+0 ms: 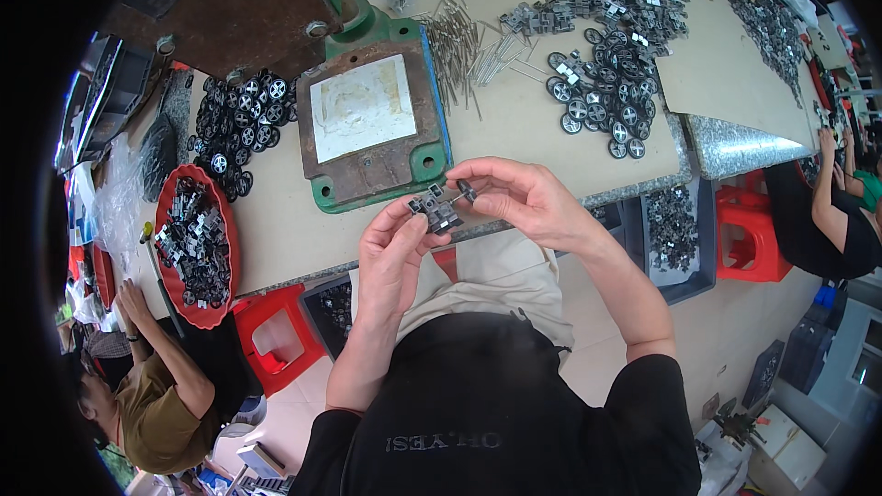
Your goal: The person assembles small metal components and plastic parts by hand, then uses a manual press to join them.
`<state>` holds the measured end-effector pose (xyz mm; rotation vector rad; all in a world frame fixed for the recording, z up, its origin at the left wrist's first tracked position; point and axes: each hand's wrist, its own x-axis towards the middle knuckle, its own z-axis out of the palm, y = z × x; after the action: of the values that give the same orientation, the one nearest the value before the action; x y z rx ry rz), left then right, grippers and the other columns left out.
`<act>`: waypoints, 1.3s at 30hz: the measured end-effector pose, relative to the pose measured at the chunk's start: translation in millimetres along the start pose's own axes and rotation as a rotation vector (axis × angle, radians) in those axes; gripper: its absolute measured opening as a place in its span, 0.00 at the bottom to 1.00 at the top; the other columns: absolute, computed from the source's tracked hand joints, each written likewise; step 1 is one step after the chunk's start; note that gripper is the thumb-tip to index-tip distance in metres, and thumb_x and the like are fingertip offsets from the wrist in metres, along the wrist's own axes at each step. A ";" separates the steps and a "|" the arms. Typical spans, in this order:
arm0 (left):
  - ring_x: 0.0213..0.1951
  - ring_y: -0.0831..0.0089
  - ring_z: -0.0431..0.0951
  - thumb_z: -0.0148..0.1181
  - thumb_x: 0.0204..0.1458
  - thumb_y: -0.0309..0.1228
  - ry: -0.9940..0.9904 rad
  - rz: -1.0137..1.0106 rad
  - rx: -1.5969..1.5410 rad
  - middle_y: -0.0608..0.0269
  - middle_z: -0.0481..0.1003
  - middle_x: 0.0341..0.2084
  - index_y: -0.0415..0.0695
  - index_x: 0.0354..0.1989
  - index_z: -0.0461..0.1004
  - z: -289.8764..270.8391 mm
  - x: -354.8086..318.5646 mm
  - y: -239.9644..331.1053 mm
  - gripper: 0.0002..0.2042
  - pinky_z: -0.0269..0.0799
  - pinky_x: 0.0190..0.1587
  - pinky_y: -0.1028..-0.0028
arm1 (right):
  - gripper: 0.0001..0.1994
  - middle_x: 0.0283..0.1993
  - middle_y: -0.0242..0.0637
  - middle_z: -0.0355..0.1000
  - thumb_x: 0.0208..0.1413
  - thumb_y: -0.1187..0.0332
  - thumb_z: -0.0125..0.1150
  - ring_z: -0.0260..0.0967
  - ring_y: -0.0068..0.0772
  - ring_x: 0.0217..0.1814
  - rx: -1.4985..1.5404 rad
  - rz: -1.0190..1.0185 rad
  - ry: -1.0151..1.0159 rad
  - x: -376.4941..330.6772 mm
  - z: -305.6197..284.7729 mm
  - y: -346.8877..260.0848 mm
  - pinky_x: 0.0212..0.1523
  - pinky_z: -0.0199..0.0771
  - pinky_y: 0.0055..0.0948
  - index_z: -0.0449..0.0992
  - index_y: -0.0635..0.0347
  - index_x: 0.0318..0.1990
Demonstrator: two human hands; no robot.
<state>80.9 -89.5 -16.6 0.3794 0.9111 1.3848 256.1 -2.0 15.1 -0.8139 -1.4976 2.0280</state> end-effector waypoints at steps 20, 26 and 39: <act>0.39 0.75 0.74 0.55 0.51 0.20 -0.028 0.215 -0.054 0.56 0.74 0.39 0.35 0.45 0.68 5.9 4.2 -10.2 0.13 0.72 0.38 0.79 | 0.09 0.32 0.34 0.71 0.53 0.74 0.56 0.68 0.20 0.28 0.052 0.117 0.327 -3.3 25.5 11.7 0.27 0.69 0.19 0.73 0.68 0.41; 0.33 0.79 0.70 0.59 0.45 0.19 -0.008 0.418 0.478 0.63 0.74 0.36 0.38 0.42 0.72 5.2 -0.9 17.8 0.13 0.64 0.34 0.82 | 0.09 0.29 0.36 0.71 0.46 0.75 0.61 0.68 0.22 0.26 -0.590 -0.239 0.231 4.8 31.0 -13.5 0.26 0.68 0.21 0.74 0.67 0.37; 0.28 0.82 0.67 0.63 0.43 0.23 0.344 0.814 1.107 0.66 0.73 0.26 0.36 0.35 0.74 -18.1 80.3 83.8 0.10 0.61 0.27 0.81 | 0.13 0.32 0.39 0.71 0.47 0.73 0.60 0.68 0.29 0.26 -0.852 -0.392 0.331 38.9 10.0 -18.2 0.26 0.68 0.23 0.73 0.65 0.41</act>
<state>5.3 -2.4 5.8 1.5069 1.9202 1.5553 222.3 23.2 27.9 -0.9894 -2.1110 0.8820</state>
